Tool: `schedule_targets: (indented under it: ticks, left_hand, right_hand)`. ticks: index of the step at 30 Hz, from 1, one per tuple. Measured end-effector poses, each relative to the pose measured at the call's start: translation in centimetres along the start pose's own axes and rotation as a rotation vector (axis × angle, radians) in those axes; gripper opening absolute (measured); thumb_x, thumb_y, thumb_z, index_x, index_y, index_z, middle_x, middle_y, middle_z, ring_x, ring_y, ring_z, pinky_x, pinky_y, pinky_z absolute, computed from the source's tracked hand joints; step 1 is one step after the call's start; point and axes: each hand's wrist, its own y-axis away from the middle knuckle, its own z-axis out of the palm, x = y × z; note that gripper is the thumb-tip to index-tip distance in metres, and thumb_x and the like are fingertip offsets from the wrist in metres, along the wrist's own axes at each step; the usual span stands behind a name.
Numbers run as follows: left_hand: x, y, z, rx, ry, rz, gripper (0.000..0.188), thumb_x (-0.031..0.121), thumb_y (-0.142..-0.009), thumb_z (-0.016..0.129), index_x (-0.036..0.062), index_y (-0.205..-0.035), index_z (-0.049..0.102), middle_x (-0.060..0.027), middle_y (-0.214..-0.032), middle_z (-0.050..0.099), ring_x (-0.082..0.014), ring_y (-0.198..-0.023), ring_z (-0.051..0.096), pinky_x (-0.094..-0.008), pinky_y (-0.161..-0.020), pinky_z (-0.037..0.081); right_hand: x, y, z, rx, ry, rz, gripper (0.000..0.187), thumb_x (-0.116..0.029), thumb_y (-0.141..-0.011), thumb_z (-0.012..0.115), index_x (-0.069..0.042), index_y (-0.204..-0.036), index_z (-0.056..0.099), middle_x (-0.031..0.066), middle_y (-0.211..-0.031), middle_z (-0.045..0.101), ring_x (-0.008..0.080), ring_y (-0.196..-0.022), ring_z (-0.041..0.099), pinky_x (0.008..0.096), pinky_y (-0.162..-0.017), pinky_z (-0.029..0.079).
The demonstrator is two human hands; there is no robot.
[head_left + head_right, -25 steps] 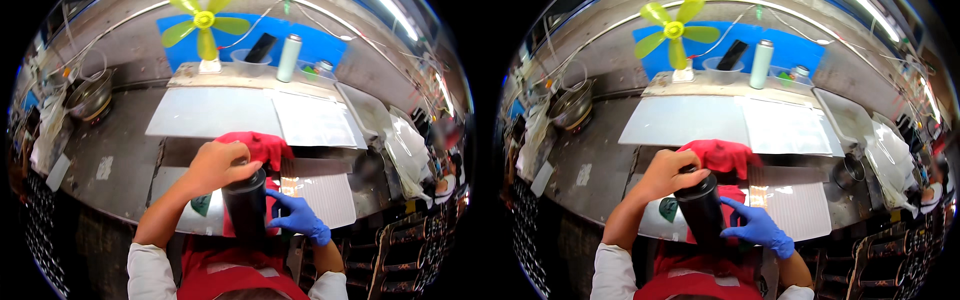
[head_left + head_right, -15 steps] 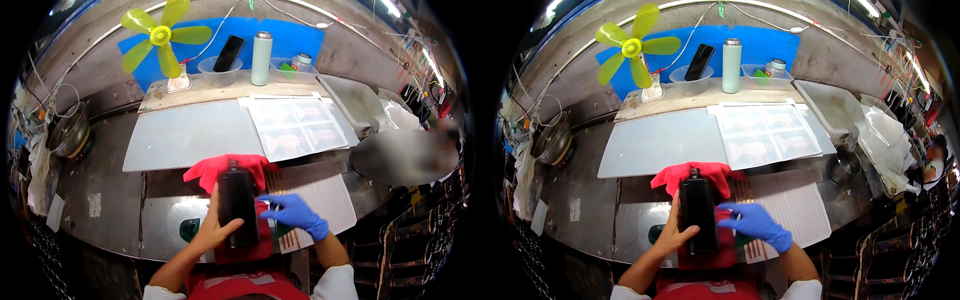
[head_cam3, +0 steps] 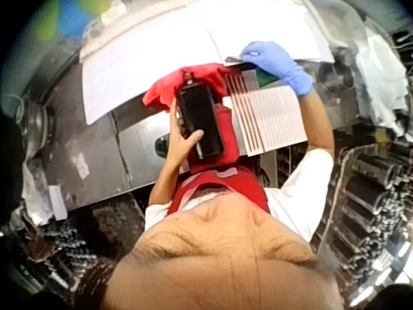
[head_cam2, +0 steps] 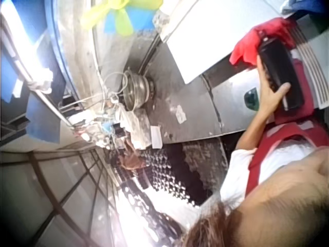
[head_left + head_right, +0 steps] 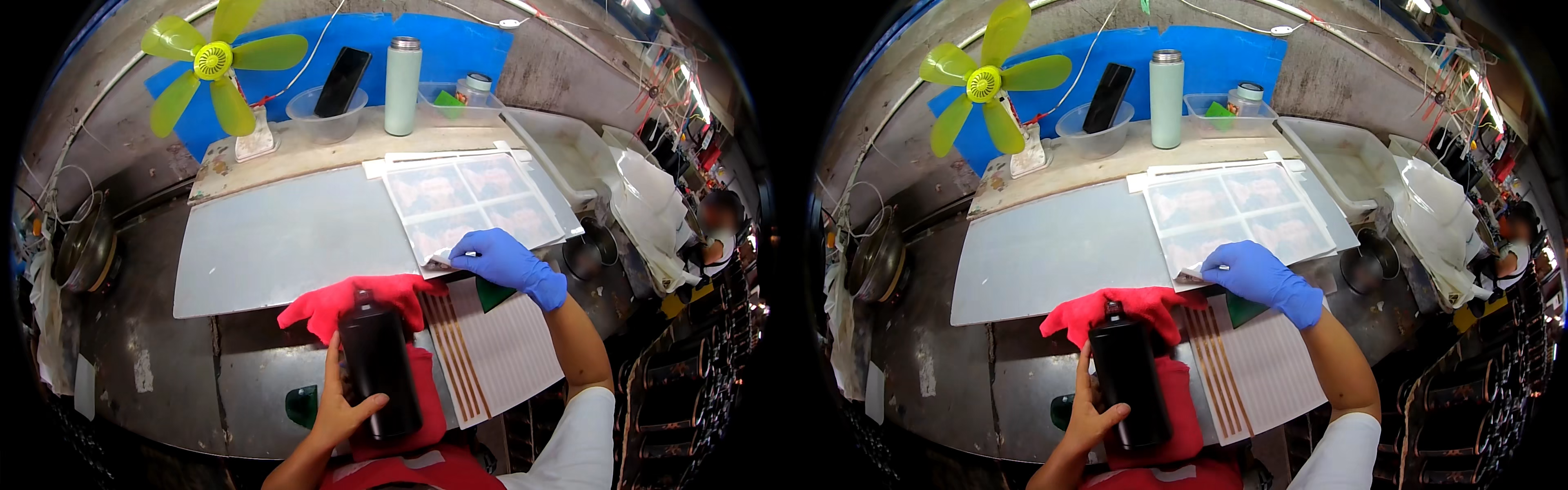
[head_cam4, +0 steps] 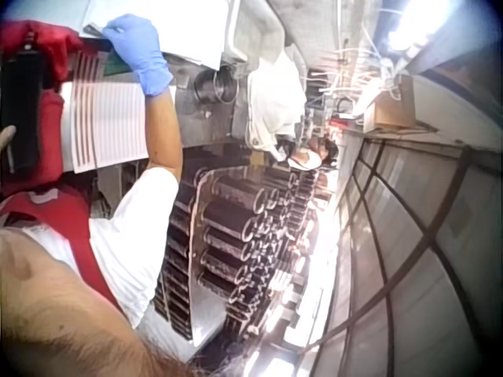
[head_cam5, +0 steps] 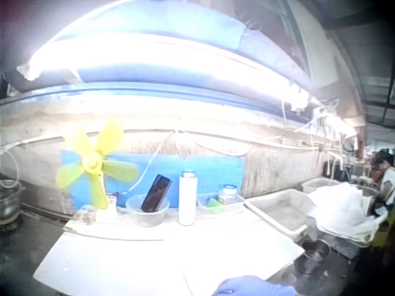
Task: The person repeatedly wipes cylindrical bottles with a green sponge, applies printed labels, and smooths them with a squeegee. They also apply a thin copper strip around the bottle rim and place finished bottles onto a nearby rack.
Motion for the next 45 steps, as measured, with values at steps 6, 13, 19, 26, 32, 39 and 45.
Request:
schedule_targets:
  ticks: [6, 13, 19, 26, 32, 39, 45]
  left_hand:
    - [0.4, -0.2, -0.2, -0.015, 0.026, -0.074, 0.108, 0.005, -0.071, 0.074, 0.0144, -0.144, -0.005, -0.0204, -0.133, 0.035, -0.0281, -0.118, 0.045, -0.0392, -0.097, 0.039]
    - [0.7, -0.4, -0.1, 0.008, -0.013, -0.043, 0.109, 0.005, -0.07, 0.074, 0.0146, -0.144, -0.005, -0.0202, -0.131, 0.038, -0.029, -0.116, 0.047, -0.0395, -0.096, 0.04]
    - [0.7, -0.2, -0.2, -0.003, 0.011, -0.056, 0.109, 0.003, -0.07, 0.074, 0.0143, -0.144, -0.005, -0.02, -0.132, 0.035, -0.028, -0.116, 0.047, -0.0386, -0.095, 0.04]
    - [0.7, 0.0, -0.5, 0.015, -0.028, -0.11, 0.111, 0.004, -0.069, 0.076, 0.0139, -0.144, -0.006, -0.0195, -0.134, 0.033, -0.0277, -0.117, 0.046, -0.0386, -0.096, 0.04]
    - [1.5, 0.1, -0.2, 0.03, -0.013, -0.11, 0.111, 0.006, -0.07, 0.076, 0.0135, -0.144, -0.006, -0.0198, -0.135, 0.03, -0.0283, -0.118, 0.045, -0.0391, -0.097, 0.04]
    - [0.6, 0.2, -0.8, 0.005, -0.02, -0.073, 0.109, 0.006, -0.07, 0.076, 0.013, -0.144, -0.004, -0.0191, -0.134, 0.031, -0.0273, -0.119, 0.044, -0.0388, -0.096, 0.041]
    - [0.8, 0.3, -0.4, 0.012, 0.017, -0.029, 0.108, 0.004, -0.07, 0.075, 0.013, -0.144, -0.003, -0.0172, -0.132, 0.037, -0.0262, -0.117, 0.046, -0.0369, -0.096, 0.041]
  right_hand:
    - [0.6, -0.8, -1.3, -0.113, -0.15, 0.172, 0.026, -0.025, -0.08, 0.061, -0.002, -0.091, 0.066, 0.0133, -0.081, 0.066, 0.0226, -0.074, 0.061, 0.0311, -0.072, 0.047]
    - [0.2, -6.0, -2.0, 0.121, -0.095, 0.01, 0.024, -0.024, -0.08, 0.061, -0.004, -0.092, 0.067, 0.0132, -0.091, 0.066, 0.024, -0.084, 0.062, 0.0312, -0.078, 0.046]
    - [2.0, -16.1, 0.6, 0.243, 0.334, -0.129, 0.029, -0.034, -0.076, 0.063, -0.007, -0.084, 0.067, 0.0146, -0.081, 0.063, 0.0313, -0.083, 0.06, 0.0389, -0.075, 0.047]
    - [-0.3, -19.6, 2.5, 0.175, 0.473, 0.14, 0.035, -0.037, -0.072, 0.061, -0.004, -0.08, 0.068, 0.0191, -0.081, 0.064, 0.0341, -0.079, 0.062, 0.0407, -0.07, 0.049]
    - [2.8, -19.6, 0.1, 0.069, 0.448, 0.006, 0.026, -0.026, -0.074, 0.058, -0.002, -0.079, 0.068, 0.0213, -0.081, 0.064, 0.034, -0.075, 0.062, 0.0372, -0.069, 0.049]
    - [2.4, -9.9, -5.0, 0.046, -0.336, 0.229, 0.019, -0.016, -0.072, 0.063, 0.002, -0.076, 0.067, 0.0082, -0.072, 0.064, 0.0147, -0.066, 0.057, 0.0254, -0.066, 0.044]
    - [0.1, -0.9, -6.0, 0.112, -0.469, 0.372, 0.015, -0.015, -0.074, 0.064, 0.0, -0.075, 0.066, 0.0029, -0.07, 0.062, 0.0074, -0.061, 0.051, 0.0211, -0.058, 0.04]
